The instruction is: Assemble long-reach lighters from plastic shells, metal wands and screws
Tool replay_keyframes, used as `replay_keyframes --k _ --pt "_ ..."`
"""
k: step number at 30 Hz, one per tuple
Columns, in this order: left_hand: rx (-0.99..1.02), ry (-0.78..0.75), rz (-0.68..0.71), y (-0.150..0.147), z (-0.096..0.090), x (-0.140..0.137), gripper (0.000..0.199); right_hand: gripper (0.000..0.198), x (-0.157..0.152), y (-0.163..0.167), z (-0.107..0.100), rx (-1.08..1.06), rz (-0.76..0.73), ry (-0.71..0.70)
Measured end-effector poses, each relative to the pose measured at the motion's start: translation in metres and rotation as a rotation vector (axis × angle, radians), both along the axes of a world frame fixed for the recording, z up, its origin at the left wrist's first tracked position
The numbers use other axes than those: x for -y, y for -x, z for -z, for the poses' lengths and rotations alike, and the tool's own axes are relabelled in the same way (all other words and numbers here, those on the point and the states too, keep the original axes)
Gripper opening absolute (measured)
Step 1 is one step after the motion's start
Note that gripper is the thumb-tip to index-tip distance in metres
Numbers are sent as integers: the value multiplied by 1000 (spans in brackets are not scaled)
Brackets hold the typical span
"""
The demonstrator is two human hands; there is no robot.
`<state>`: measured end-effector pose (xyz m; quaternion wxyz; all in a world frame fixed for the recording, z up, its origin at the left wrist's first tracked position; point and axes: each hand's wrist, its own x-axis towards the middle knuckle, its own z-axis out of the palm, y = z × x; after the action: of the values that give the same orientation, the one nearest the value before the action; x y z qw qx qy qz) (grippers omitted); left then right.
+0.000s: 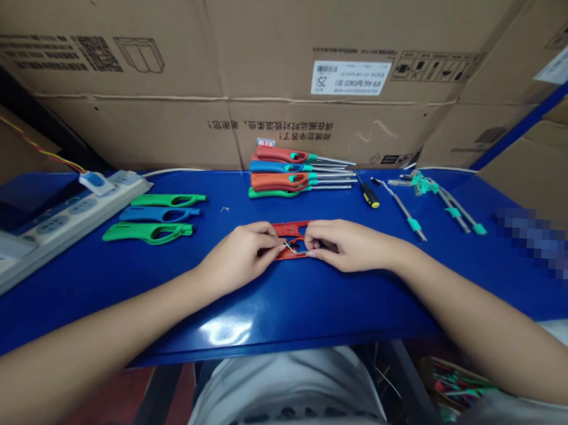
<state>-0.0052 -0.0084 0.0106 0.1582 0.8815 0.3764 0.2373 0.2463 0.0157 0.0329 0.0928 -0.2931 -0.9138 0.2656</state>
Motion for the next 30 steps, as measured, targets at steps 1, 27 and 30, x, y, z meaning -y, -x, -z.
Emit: replay_keyframes --k 1,27,30 --pt "44 24 -8 0 0 -1 20 7 0 0 0 3 -1 -2" --pt "-387 -136 -43 -8 -9 21 31 14 0 -4 -2 -63 -44 -30" --pt "-297 -76 -44 -5 -3 21 28 16 0 -5 -4 -48 -44 5"
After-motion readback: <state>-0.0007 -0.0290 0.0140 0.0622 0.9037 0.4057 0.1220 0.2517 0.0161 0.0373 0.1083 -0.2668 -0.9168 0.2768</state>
